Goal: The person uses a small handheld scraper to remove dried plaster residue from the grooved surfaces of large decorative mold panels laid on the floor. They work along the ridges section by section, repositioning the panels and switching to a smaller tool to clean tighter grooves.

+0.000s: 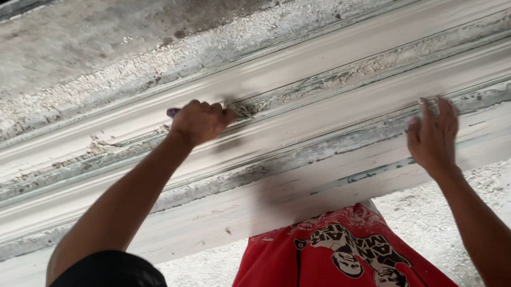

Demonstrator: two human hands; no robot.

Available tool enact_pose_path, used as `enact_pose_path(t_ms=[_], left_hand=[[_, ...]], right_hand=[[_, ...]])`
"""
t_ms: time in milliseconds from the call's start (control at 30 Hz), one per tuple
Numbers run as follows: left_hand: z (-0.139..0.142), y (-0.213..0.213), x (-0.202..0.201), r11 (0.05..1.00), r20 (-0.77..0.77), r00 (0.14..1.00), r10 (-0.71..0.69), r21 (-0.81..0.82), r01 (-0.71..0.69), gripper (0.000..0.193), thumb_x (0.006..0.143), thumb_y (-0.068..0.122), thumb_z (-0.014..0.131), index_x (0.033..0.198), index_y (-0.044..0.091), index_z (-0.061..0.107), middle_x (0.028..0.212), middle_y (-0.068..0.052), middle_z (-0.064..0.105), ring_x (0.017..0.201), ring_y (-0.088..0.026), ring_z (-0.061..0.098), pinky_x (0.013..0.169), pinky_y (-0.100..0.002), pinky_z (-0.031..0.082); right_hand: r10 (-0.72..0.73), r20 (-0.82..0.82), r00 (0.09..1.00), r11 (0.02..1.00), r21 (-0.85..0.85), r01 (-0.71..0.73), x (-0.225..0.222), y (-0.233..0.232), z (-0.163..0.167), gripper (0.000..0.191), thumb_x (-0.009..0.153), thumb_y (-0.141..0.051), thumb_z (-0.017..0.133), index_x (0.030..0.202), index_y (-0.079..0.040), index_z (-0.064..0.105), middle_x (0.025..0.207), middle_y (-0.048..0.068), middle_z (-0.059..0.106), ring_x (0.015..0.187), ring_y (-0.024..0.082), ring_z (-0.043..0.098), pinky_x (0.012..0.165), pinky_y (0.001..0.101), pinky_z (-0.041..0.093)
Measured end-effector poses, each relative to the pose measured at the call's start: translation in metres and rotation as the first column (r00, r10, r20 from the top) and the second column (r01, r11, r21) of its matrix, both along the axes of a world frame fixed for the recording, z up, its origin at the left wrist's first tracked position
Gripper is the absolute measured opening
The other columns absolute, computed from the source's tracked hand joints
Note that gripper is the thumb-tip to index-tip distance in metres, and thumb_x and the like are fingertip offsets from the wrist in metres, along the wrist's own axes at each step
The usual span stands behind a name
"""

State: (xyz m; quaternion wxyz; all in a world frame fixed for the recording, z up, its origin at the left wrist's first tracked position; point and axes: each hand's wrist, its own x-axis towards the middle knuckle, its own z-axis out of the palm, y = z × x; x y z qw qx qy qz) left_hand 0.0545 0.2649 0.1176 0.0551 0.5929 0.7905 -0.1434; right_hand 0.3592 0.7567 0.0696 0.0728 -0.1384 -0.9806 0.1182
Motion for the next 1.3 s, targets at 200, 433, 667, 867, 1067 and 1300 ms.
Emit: enact_pose_path(t_ms=[200,433,667,867,1067,1300], left_hand=[[0.008,-0.024,0.001,0.994,-0.082,0.992,-0.093,0.047,0.098,0.019,0.095,0.024,0.059,0.111,0.016,0.065,0.102,-0.010,0.071,0.074,-0.021,0.076,0.051,-0.032,0.059],[-0.004,-0.014,-0.003,0.981,-0.109,0.978,-0.180,0.057,0.186,0.009,0.096,0.020,0.067,0.099,0.013,0.070,0.114,-0.005,0.068,0.076,-0.014,0.076,0.045,-0.023,0.056],[0.007,-0.020,0.003,0.981,-0.071,0.988,-0.140,0.125,0.148,0.012,0.096,0.022,0.066,0.099,0.012,0.072,0.111,-0.007,0.069,0.071,-0.015,0.074,0.044,-0.024,0.056],[-0.012,0.048,0.005,0.971,-0.092,0.987,-0.135,0.184,0.150,0.009,0.097,0.017,0.065,0.099,0.014,0.072,0.112,-0.008,0.069,0.069,-0.013,0.073,0.043,-0.024,0.054],[0.007,0.004,-0.004,0.967,-0.115,0.971,-0.209,0.122,0.223,0.008,0.095,0.020,0.067,0.098,0.016,0.073,0.110,-0.008,0.069,0.067,-0.014,0.073,0.045,-0.025,0.056],[-0.016,0.063,0.003,0.963,-0.121,0.975,-0.186,0.172,0.206,0.005,0.097,0.011,0.067,0.098,0.013,0.071,0.112,-0.013,0.067,0.061,-0.012,0.071,0.043,-0.024,0.052]], right_hand=[[-0.038,-0.012,0.999,0.999,-0.018,0.038,0.015,0.015,-0.001,0.051,0.111,-0.020,0.049,0.154,0.006,0.043,0.161,0.034,0.034,0.155,0.051,0.027,0.127,0.0659,0.020],[-0.120,0.025,0.992,0.993,-0.012,0.120,0.014,0.025,-0.016,0.048,0.115,-0.021,0.046,0.153,0.008,0.042,0.161,0.037,0.034,0.155,0.052,0.026,0.125,0.0666,0.020],[-0.145,-0.025,0.989,0.988,0.055,0.146,0.014,0.018,-0.029,0.051,0.116,-0.026,0.040,0.155,0.006,0.042,0.166,0.029,0.035,0.157,0.045,0.029,0.127,0.0648,0.018],[-0.146,-0.024,0.989,0.987,0.065,0.147,0.008,0.015,-0.022,0.052,0.115,-0.026,0.039,0.156,0.005,0.044,0.166,0.028,0.038,0.155,0.045,0.033,0.125,0.0639,0.019],[-0.159,-0.039,0.986,0.986,0.047,0.161,0.009,0.011,-0.020,0.048,0.116,-0.026,0.041,0.154,0.004,0.046,0.165,0.026,0.039,0.155,0.043,0.036,0.126,0.0625,0.021],[-0.150,-0.052,0.987,0.985,0.073,0.153,0.008,0.009,-0.016,0.050,0.114,-0.025,0.042,0.153,0.005,0.048,0.164,0.028,0.041,0.151,0.044,0.039,0.123,0.0630,0.022]])
